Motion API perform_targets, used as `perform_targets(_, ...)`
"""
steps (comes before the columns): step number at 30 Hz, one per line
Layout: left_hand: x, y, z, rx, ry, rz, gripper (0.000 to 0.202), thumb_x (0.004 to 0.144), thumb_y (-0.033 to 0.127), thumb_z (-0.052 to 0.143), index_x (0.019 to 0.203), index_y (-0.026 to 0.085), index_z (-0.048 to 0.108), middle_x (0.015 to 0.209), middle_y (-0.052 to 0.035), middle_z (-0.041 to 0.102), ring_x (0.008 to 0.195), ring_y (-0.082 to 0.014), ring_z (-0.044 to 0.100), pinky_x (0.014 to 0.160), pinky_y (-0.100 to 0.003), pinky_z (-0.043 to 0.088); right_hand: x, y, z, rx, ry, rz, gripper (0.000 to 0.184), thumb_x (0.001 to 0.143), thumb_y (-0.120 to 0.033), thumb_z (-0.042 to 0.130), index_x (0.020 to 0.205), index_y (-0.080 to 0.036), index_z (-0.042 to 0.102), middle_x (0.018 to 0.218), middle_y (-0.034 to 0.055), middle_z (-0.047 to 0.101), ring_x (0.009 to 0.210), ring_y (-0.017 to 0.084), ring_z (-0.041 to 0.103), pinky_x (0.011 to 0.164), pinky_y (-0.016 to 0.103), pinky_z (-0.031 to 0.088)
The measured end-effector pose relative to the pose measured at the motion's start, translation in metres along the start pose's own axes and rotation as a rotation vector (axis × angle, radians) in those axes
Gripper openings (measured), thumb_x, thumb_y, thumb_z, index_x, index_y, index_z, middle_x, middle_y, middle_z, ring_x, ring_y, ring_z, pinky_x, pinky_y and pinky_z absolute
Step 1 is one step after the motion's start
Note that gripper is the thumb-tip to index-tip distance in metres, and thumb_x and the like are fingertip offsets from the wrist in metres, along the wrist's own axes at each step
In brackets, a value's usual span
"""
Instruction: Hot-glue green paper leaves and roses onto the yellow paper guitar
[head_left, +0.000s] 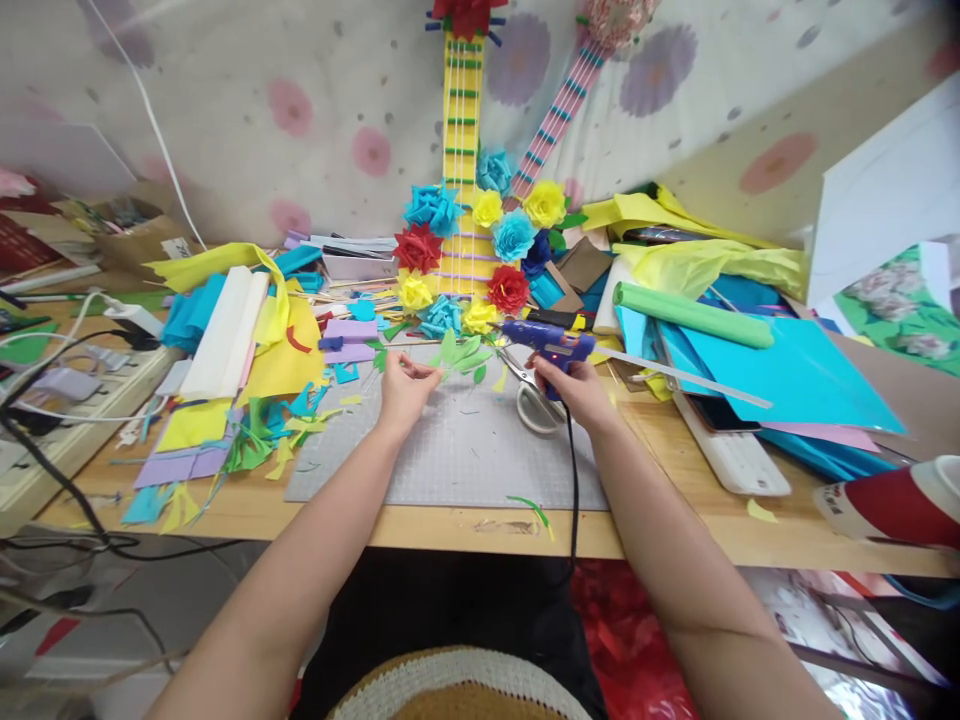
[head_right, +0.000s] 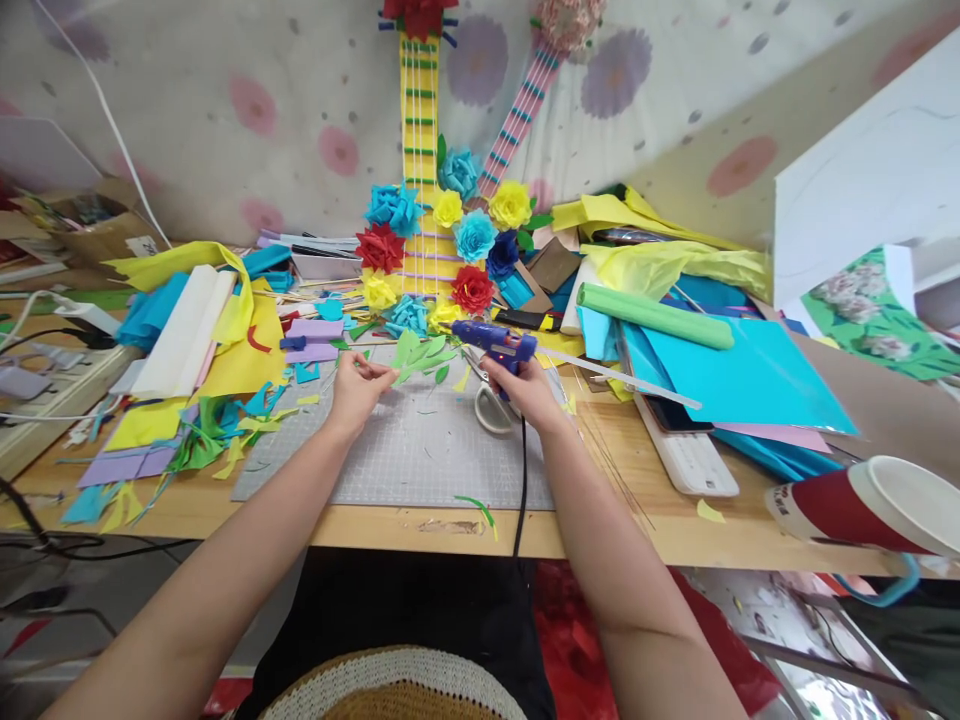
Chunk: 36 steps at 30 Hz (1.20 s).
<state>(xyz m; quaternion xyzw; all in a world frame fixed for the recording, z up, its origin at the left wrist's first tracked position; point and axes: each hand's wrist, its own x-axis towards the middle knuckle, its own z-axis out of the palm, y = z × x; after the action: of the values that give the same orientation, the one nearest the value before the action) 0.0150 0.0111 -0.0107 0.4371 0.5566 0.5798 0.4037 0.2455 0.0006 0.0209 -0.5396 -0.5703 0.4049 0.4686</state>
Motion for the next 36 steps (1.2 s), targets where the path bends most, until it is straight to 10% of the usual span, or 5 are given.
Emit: perform_targets(36,-0.003,0.002,0.002,0.007,-0.022,-0.016,0.048,0.056,0.020,0.068,0.078,0.024,0.026,0.060,0.0060,0.061,0.047,-0.0098,0.055,0.051,-0.022,0.042,-0.004,0.008,0.022,-0.468,-0.188,-0.206,0.034,0.073,-0.052,0.060,0.089,-0.024,0.069,0.073,0.0000,0.066,0.068,0.018,0.059,0.065,0.029,0.043)
